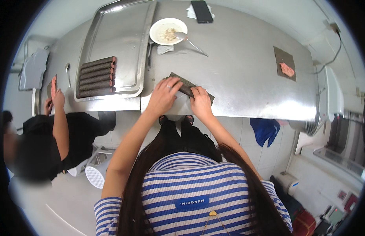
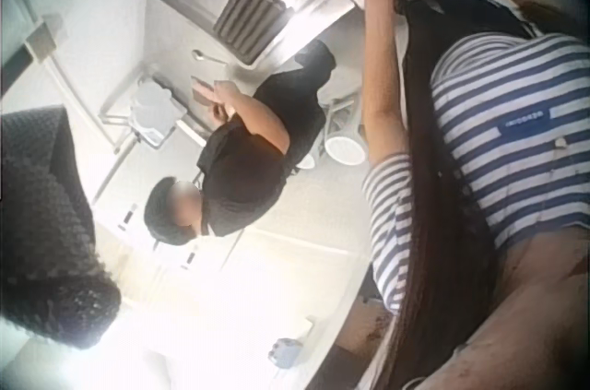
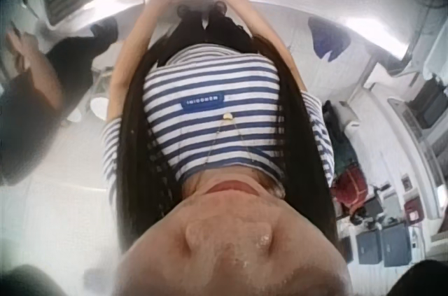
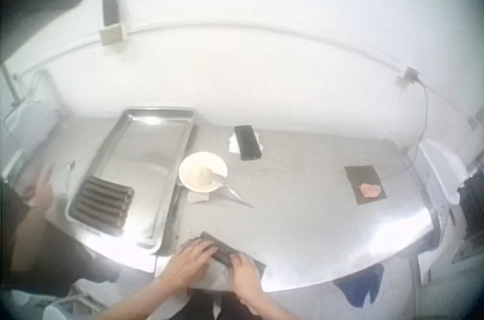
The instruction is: The person spreads a pink filling onto a sheet of nori using a spoon, then rolls the nori into a cylindrical sushi roll. The person repeats this process multiple times, placing each completed roll onto a metal tray.
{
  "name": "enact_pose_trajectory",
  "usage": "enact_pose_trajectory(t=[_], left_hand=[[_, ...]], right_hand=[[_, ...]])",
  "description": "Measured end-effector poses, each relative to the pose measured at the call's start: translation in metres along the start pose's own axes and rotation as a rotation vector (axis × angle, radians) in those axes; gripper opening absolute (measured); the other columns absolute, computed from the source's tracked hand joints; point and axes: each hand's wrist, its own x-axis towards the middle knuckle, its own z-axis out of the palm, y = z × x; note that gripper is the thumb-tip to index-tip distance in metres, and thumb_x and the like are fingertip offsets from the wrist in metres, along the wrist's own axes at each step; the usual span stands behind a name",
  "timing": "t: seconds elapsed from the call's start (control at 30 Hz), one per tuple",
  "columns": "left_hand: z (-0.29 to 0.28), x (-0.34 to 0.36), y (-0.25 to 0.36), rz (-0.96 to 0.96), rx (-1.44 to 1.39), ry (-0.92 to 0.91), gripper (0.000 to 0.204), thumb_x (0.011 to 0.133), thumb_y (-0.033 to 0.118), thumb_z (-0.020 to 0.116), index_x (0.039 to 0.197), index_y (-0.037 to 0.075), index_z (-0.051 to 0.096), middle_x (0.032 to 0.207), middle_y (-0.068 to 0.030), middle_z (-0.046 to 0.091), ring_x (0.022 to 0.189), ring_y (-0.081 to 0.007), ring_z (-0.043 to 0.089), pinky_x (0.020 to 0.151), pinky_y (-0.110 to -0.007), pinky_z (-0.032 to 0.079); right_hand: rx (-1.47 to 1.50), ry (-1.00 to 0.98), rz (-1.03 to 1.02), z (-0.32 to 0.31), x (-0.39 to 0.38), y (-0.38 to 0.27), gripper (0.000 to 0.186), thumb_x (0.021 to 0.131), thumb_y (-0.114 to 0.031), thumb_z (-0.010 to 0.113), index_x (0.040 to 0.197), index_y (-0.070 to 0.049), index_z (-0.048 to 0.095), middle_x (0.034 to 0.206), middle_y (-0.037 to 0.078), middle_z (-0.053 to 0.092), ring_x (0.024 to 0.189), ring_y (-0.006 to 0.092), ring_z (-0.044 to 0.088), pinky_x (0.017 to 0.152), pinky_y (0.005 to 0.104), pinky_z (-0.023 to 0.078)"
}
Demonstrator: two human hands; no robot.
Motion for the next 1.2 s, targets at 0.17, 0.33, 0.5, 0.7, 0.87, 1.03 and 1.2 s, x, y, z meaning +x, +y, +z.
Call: enact_pose_trajectory(t=[0.17,0.33,0.5,0.7,0.87,1.03,1.2], left_hand=[[0.032,-0.018,0.011,-0.163,-0.04,0.089,0.066,0.078,0.012,0.067,0.139,0.014,0.042,0.147,-0.0068,0.037,0.137,-0.0298,0.033,0.112,-0.049,0.028],[0.05,-0.019,0.009,-0.204,-0.04,0.073,0.057,0.087,0.017,0.058,0.141,0.017,0.04,0.151,-0.0023,0.032,0.14,-0.0293,0.027,0.112,-0.05,0.028],[0.048,-0.019,0.008,-0.21,-0.09,0.05,0.057,0.087,0.017,0.057,0.141,0.017,0.04,0.151,-0.0022,0.031,0.139,-0.0316,0.029,0.113,-0.05,0.027],[0.045,-0.014,0.009,-0.193,-0.106,0.052,0.057,0.086,0.017,0.059,0.14,0.018,0.041,0.151,-0.0013,0.032,0.138,-0.0308,0.03,0.113,-0.05,0.028],[0.046,-0.018,0.007,-0.205,-0.127,0.059,0.056,0.086,0.018,0.06,0.14,0.018,0.042,0.151,-0.0011,0.033,0.138,-0.0296,0.031,0.113,-0.049,0.027],[0.053,-0.019,0.006,-0.207,-0.119,0.074,0.056,0.086,0.019,0.06,0.14,0.019,0.043,0.15,-0.0014,0.034,0.138,-0.0291,0.031,0.113,-0.048,0.028],[0.05,-0.019,0.007,-0.204,-0.117,0.08,0.057,0.086,0.019,0.061,0.14,0.019,0.042,0.15,-0.0016,0.034,0.138,-0.0286,0.031,0.112,-0.048,0.028]], right_hand=[[-0.005,0.049,0.021,0.014,0.032,-0.011,0.037,0.073,0.0,0.063,0.109,0.005,0.06,0.106,0.018,0.059,0.1,0.0372,0.057,0.086,0.0447,0.048],[-0.03,-0.108,-0.053,0.009,0.04,-0.007,0.037,0.076,-0.008,0.066,0.111,0.003,0.061,0.108,0.019,0.061,0.104,0.0371,0.057,0.088,0.044,0.048],[0.058,-0.075,-0.224,-0.034,0.124,-0.004,0.043,0.082,-0.025,0.066,0.118,-0.002,0.06,0.119,0.016,0.06,0.118,0.0334,0.051,0.104,0.0457,0.036],[-0.564,-0.081,-0.714,-0.017,0.243,-0.016,0.048,0.087,-0.043,0.061,0.121,-0.009,0.061,0.127,0.005,0.059,0.133,0.0265,0.041,0.113,0.0572,0.019],[-0.571,-0.278,-0.672,-0.02,0.251,-0.022,0.044,0.091,-0.039,0.055,0.124,-0.011,0.06,0.133,0.003,0.056,0.136,0.0251,0.038,0.114,0.057,0.014],[-0.385,-0.24,-0.926,-0.02,0.186,-0.005,0.037,0.094,-0.031,0.049,0.121,-0.009,0.062,0.134,0.003,0.055,0.135,0.0249,0.038,0.114,0.0562,0.016],[-0.344,-0.431,-0.816,-0.025,0.139,0.019,0.035,0.092,-0.023,0.05,0.122,-0.009,0.061,0.135,0.002,0.054,0.135,0.0249,0.037,0.114,0.0568,0.016]])
